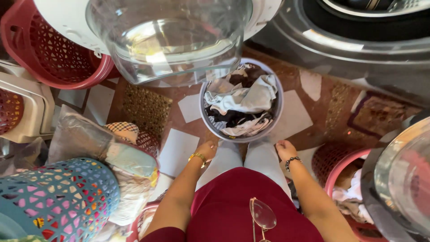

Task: Sorting through a bucket of clothes and inspecting individual items in a laundry shop environment.

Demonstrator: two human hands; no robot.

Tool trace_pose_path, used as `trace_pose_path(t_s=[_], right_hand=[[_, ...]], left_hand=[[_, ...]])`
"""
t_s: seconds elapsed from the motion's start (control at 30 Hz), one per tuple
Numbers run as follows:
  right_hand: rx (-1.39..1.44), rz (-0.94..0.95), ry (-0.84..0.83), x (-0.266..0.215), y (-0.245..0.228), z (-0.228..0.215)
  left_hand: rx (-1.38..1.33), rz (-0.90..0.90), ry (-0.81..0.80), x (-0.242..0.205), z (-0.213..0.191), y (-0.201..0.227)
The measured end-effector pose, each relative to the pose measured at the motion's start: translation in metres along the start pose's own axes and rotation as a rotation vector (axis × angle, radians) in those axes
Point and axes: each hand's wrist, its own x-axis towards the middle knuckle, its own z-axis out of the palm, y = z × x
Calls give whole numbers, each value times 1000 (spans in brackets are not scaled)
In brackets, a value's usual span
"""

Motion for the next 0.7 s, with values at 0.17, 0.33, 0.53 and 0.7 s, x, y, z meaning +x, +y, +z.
trace_pose_path(t_s=[0.17,0.33,0.53,0.7], right_hand=[[19,-30,-119,-97,-18,45],[65,-62,-204,-90,5,60],[-78,-28,-165,-12,-16,37],[-155,-131,-103,49,-87,27]], left_hand=[[34,-55,-54,14,0,-52],[22,-88,-63,25,-9,-38],[-154,-55,6,41,10,-9],[-295,-68,15,42,26,-3]])
